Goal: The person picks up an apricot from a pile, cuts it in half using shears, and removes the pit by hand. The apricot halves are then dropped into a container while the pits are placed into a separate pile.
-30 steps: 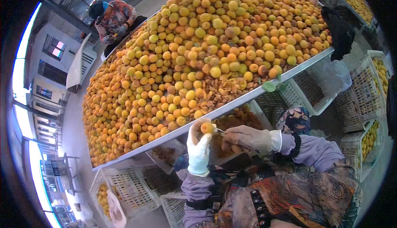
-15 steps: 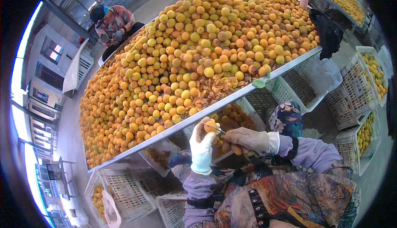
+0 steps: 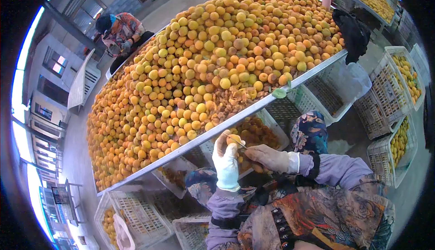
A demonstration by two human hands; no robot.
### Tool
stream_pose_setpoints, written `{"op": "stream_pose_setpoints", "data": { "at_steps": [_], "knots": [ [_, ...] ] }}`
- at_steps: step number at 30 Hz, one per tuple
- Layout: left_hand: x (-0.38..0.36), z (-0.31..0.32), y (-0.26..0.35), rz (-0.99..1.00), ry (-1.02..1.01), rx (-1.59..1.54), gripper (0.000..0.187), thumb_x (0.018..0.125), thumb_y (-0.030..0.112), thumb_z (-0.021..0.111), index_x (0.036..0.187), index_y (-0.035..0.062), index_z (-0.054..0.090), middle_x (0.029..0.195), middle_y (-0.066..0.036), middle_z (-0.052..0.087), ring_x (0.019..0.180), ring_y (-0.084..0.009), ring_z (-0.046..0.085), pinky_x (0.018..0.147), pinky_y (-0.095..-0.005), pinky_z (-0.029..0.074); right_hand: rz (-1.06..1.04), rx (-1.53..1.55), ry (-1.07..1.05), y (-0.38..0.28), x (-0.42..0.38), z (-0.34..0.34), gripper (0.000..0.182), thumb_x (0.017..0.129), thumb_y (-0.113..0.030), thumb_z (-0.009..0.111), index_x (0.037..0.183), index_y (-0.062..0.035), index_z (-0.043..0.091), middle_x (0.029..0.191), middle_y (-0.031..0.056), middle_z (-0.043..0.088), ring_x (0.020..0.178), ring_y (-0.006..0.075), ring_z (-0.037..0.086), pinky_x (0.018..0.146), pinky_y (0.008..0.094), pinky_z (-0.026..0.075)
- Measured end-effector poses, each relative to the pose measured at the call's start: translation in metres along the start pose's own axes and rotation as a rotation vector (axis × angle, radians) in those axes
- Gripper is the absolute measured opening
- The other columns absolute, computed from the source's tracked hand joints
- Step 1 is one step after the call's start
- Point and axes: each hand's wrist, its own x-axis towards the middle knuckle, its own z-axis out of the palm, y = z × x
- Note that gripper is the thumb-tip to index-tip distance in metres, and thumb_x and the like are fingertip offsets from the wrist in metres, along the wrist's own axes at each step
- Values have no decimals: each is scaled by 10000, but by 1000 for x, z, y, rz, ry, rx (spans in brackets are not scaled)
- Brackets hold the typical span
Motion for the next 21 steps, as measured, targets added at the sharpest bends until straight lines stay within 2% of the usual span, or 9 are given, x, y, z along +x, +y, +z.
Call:
{"op": "stream_pose_setpoints", "data": {
  "at_steps": [1, 4, 6, 10, 12, 14, 17, 19, 21],
  "knots": [
    [1, 5, 0, 27, 22, 11, 372, 896, 139, 523, 1210, -43, 446, 1055, -143, 575, 893, -222, 603, 837, -321, 478, 78, -17, -1, 0, 1, -3, 364, 954, -376, 413, 1068, -65, 564, 670, -22, 530, 543, 74, 471, 464, 219, 394],
    [4, 8, 0, 23, 16, 48, 404, 947, 258, 469, 1222, -36, 436, 1006, -135, 588, 863, -200, 599, 793, -297, 475, -76, -50, 51, 2, 11, 1, 373, 955, -376, 409, 1087, -64, 565, 671, -25, 529, 525, 65, 474, 449, 216, 388],
    [8, 13, 0, 34, 57, 53, 438, 953, 320, 454, 1210, -34, 449, 981, -131, 595, 859, -192, 598, 781, -298, 477, -21, -29, 65, -7, 10, 2, 377, 954, -383, 410, 1083, -65, 567, 670, -26, 526, 522, 64, 474, 445, 217, 387],
    [11, 12, 4, -17, 66, 182, 401, 950, 281, 458, 1187, -43, 464, 966, -119, 596, 835, -174, 593, 763, -290, 477, 32, 13, 94, -5, 12, 2, 405, 940, -421, 426, 1068, -66, 573, 663, -25, 514, 521, 64, 469, 440, 223, 386],
    [13, 14, 3, 95, 24, 223, 348, 932, 214, 472, 1153, -54, 486, 960, -103, 595, 819, -156, 582, 750, -277, 473, 52, -1, 106, -8, 12, 2, 427, 935, -448, 421, 1061, -69, 573, 659, -26, 509, 522, 65, 467, 441, 223, 386],
    [13, 19, 10, 78, 21, 238, 332, 922, 190, 476, 1142, -58, 495, 961, -98, 595, 821, -149, 577, 752, -272, 471, 71, -21, 116, -11, 11, 0, 450, 929, -475, 415, 1053, -71, 573, 655, -27, 504, 522, 66, 465, 442, 224, 387],
    [17, 12, 5, 86, 18, 295, 308, 912, 165, 483, 1120, -59, 513, 963, -91, 596, 821, -141, 570, 752, -270, 470, 84, -2, 58, -13, 10, -2, 514, 919, -538, 380, 976, -70, 587, 637, -30, 489, 525, 68, 458, 441, 226, 379],
    [17, 10, 4, 103, 20, 340, 298, 913, 165, 487, 1110, -56, 522, 965, -90, 597, 820, -140, 569, 750, -271, 471, 44, 56, -6, -9, 10, -2, 544, 918, -564, 346, 847, -78, 579, 584, -29, 456, 476, 75, 422, 410, 236, 353],
    [14, 13, 4, 66, 53, 271, 297, 931, 215, 481, 1079, -36, 540, 927, -79, 597, 785, -139, 567, 723, -267, 469, 86, 94, -31, -3, 13, -4, 544, 918, -568, 343, 802, -84, 564, 560, -28, 438, 447, 79, 398, 391, 241, 334]
  ]
}}
